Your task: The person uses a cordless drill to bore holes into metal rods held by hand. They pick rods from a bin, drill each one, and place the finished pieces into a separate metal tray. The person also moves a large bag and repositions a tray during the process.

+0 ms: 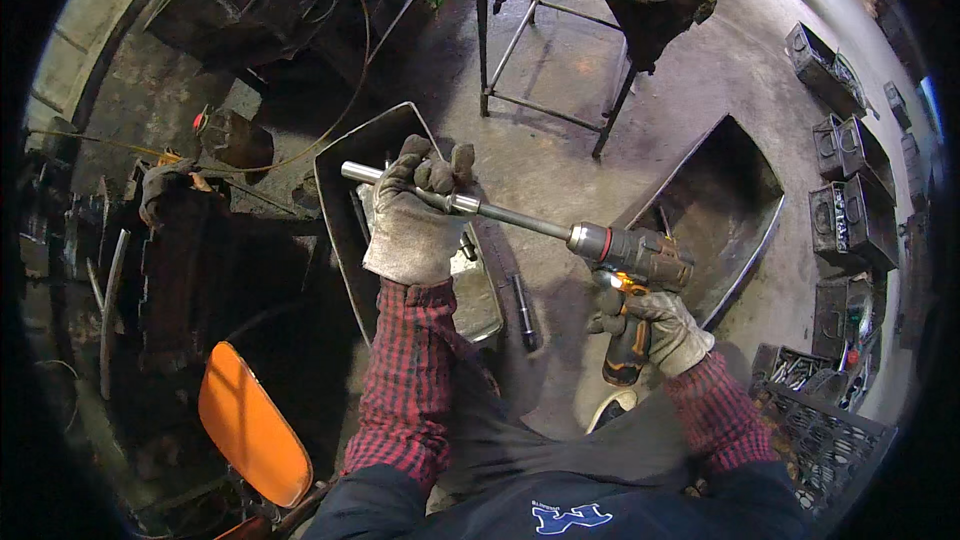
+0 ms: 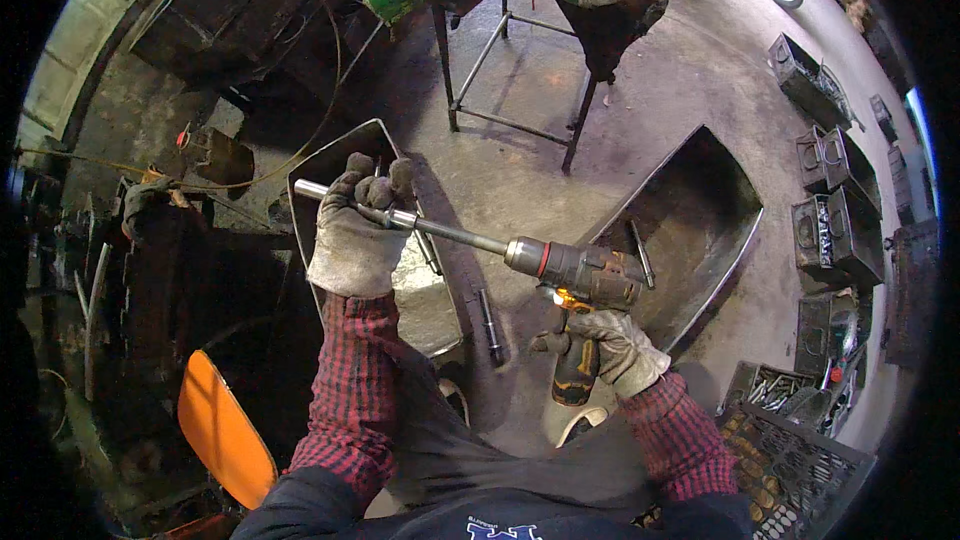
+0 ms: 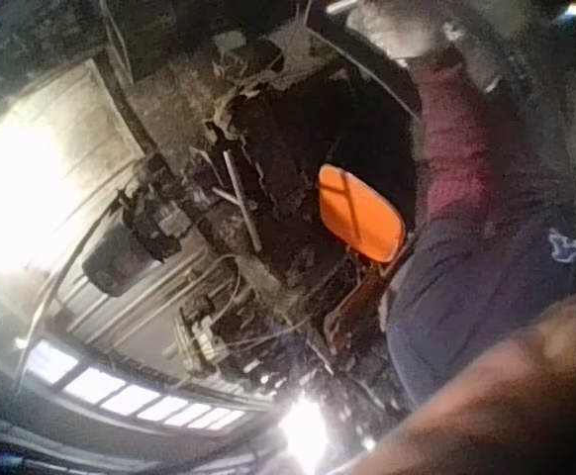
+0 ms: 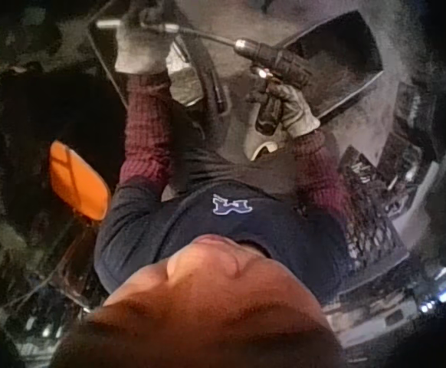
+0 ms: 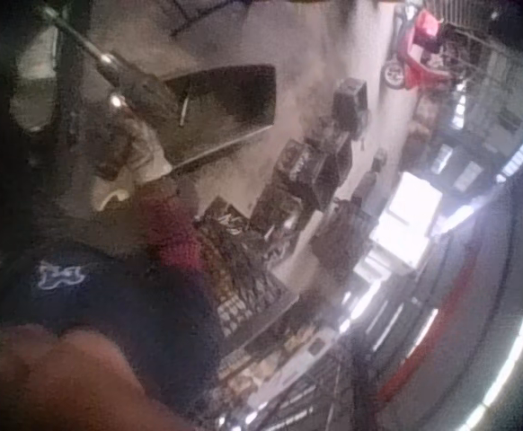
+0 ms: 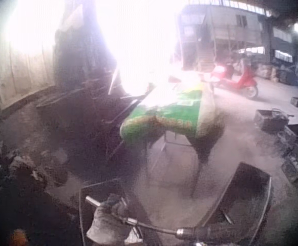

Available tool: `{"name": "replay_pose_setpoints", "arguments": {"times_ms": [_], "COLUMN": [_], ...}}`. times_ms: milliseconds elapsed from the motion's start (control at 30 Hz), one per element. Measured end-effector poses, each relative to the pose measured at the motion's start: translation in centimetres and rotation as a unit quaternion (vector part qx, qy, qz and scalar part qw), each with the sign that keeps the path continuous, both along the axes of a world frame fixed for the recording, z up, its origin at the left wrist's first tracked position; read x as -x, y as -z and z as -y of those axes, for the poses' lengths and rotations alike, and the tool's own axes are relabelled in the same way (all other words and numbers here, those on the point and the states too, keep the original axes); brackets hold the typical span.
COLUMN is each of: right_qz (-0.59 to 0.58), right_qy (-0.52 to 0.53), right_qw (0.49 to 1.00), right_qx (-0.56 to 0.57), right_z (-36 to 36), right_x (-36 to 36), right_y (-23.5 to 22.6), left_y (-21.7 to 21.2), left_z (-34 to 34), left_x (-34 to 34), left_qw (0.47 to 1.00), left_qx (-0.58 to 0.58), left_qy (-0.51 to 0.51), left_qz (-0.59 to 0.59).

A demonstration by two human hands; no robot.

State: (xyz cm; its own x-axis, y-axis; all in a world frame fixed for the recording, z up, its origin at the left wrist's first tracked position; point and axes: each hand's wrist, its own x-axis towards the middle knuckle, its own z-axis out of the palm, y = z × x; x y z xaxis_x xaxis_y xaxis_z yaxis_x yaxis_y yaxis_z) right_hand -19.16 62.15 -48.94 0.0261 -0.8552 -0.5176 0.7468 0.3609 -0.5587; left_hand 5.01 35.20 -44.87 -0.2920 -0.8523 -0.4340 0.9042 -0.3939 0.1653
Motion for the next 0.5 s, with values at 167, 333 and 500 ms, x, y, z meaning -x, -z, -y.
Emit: {"name": "replay_pose_setpoints", "arguments": {"times_ms": [167, 333, 500], "right_qz": [0.026, 0.029, 0.031], "right_qy": [0.012, 0.018, 0.005], "right_qw": [0.999, 0.999, 0.999], "right_qx": [0.027, -0.004, -0.005], "right_z": [0.6, 0.6, 0.8], "right_x": [0.0, -0.6, -0.6], "right_y": [0.0, 0.5, 1.0], "left_y": [0.5, 2.3, 2.7], "left_z": [-0.4, 0.0, 0.2], "left_x": [0.3, 0.3, 0.6], "left_qw": [1.000, 0.999, 0.999], "left_qx": [0.006, -0.025, -0.006], "left_qy": [0.013, -0.018, -0.006], "left_qz": [-0.023, 0.033, 0.049]}}
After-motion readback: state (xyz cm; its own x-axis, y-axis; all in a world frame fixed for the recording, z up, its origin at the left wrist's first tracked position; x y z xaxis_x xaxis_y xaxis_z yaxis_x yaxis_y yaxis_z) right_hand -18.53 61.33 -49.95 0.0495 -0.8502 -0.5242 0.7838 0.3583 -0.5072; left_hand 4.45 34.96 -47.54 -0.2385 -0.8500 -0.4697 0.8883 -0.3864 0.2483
